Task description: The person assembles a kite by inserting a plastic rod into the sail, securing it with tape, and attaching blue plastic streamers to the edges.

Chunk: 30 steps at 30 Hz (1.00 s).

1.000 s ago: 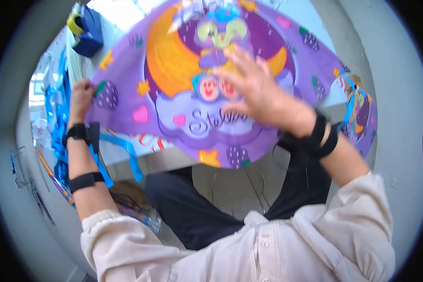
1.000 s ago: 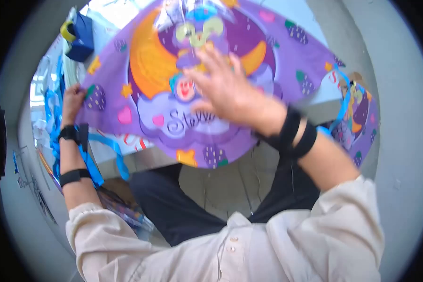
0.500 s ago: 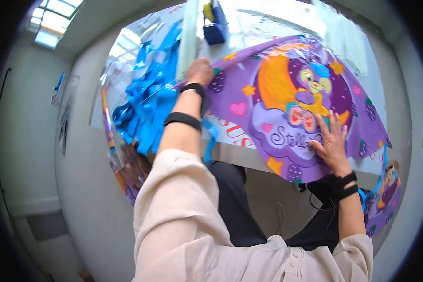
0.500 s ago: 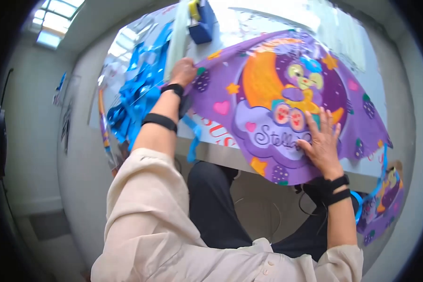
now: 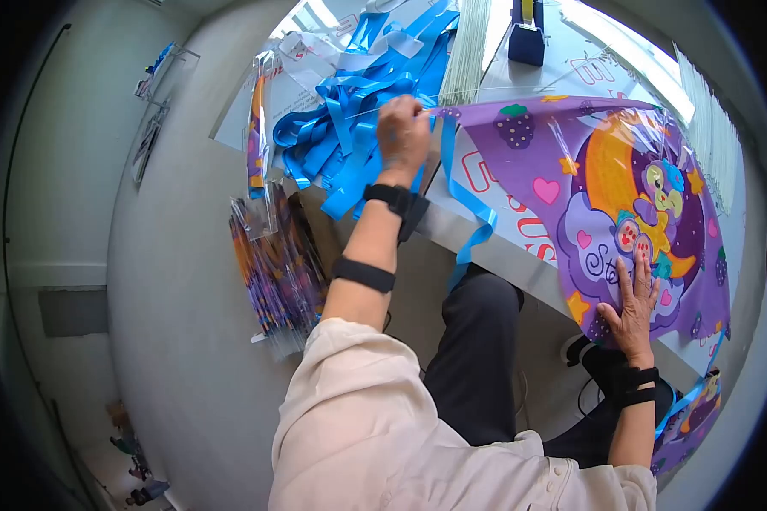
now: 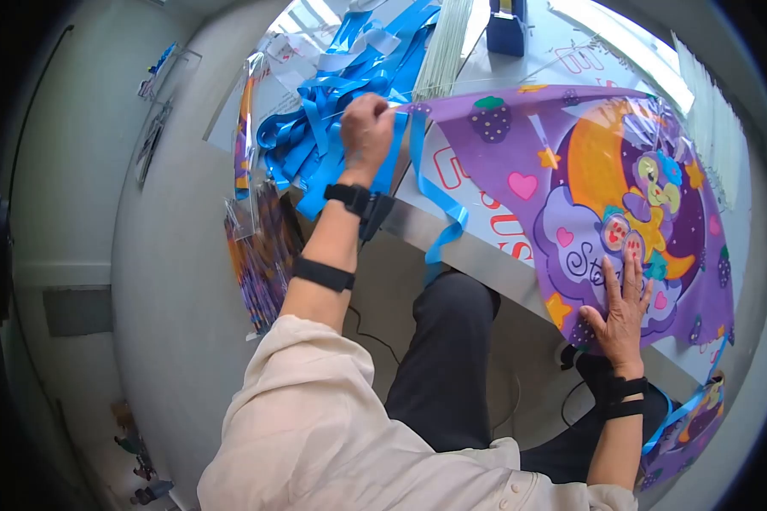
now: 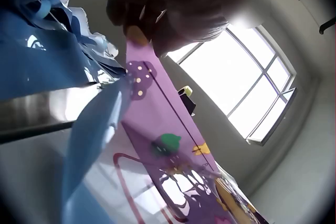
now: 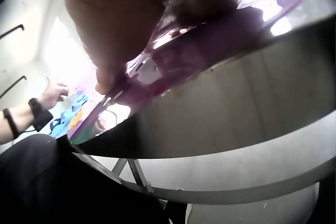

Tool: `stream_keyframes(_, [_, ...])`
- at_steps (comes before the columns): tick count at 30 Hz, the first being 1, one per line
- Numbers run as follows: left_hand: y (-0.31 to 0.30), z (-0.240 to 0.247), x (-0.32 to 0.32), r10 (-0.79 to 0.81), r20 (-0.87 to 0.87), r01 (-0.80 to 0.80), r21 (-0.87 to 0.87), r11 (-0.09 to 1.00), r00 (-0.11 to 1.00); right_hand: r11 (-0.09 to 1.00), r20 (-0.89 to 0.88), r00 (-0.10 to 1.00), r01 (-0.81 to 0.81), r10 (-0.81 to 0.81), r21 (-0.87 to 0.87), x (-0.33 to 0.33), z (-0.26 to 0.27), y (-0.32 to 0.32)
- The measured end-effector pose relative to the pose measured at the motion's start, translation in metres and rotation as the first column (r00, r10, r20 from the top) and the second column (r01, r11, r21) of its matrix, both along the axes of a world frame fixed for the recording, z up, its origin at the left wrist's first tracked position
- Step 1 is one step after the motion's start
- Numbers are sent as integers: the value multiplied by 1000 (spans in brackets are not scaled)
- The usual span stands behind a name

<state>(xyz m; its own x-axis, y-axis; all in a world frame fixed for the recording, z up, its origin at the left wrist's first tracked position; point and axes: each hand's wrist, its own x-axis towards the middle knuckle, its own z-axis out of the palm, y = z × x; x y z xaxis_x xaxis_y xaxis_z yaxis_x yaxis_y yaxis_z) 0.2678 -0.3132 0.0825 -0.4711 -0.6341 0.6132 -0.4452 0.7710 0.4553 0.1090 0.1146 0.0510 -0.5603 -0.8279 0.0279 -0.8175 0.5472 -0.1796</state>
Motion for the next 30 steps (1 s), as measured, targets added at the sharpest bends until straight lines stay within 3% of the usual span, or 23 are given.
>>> stream_keyframes(2, [-17, 5, 62, 119, -140, -117, 27, 993, 983, 1000, 0, 1000, -5, 5, -2, -1, -1, -1])
stream_keyframes(5, [-43, 3, 145, 391, 7, -380, 257, 889, 920, 1000, -2, 1000, -11, 11, -2, -2, -4, 2])
stream_keyframes(7, [-64, -11, 181, 378, 142, -401, 425, 812, 915, 1000, -20, 1000, -15, 15, -8, -3, -6, 2])
stream_keyframes(8, [-68, -20, 190, 340, 133, -364, 377, 851, 931, 1000, -6, 1000, -10, 10, -3, -2, -4, 2])
stream_keyframes(11, [-55, -7, 170, 270, 174, -317, 370, 873, 947, 1000, 11, 1000, -6, 6, 8, -3, -7, 4])
stream_keyframes(15, [-50, -14, 110, 316, 196, -364, 300, 882, 928, 1000, 26, 1000, 2, -3, 21, -3, -2, 2])
stream_keyframes(17, [-46, -20, 80, 502, 279, -503, -76, 861, 818, 1000, 77, 997, 0, 1, -14, 0, 2, 1])
stream_keyframes(18, [-54, -22, 76, 497, 279, -498, -75, 864, 822, 1000, 76, 997, 7, -6, -13, -1, 1, 2])
stream_keyframes(20, [-73, -27, 76, 392, 440, -499, 156, 853, 808, 1000, 109, 994, 12, -12, 0, -4, -2, 4])
stream_keyframes(22, [-80, -15, 90, 445, 238, -492, 202, 847, 863, 1000, 115, 993, 22, -23, 8, -5, -1, 5])
stream_keyframes(23, [-86, -10, 108, 383, 141, -395, 72, 916, 913, 1000, 123, 992, 22, -24, 13, -5, -1, 5])
stream_keyframes(25, [-80, 14, 141, 429, 119, -442, 122, 888, 895, 999, 146, 989, 30, -33, 21, -6, 0, 7])
stream_keyframes(26, [-81, 20, 160, 412, 123, -430, 213, 878, 903, 1000, 140, 990, 18, -21, 22, -8, -1, 7])
stream_keyframes(27, [-93, 20, 185, 251, 114, -275, 374, 886, 961, 1000, 135, 991, 6, -9, 23, -9, -2, 7])
stream_keyframes(28, [-86, 30, 199, 263, -59, -203, 482, 852, 963, 1000, 145, 989, 4, -8, 24, -9, -1, 7])
stream_keyframes(29, [-84, 42, 218, 353, -51, -313, 360, 879, 934, 1000, 148, 989, 6, -9, 22, -10, 0, 8])
stream_keyframes(30, [-82, 52, 233, 421, -114, -358, 357, 863, 900, 1000, 193, 981, -2, -3, 25, -12, 2, 9])
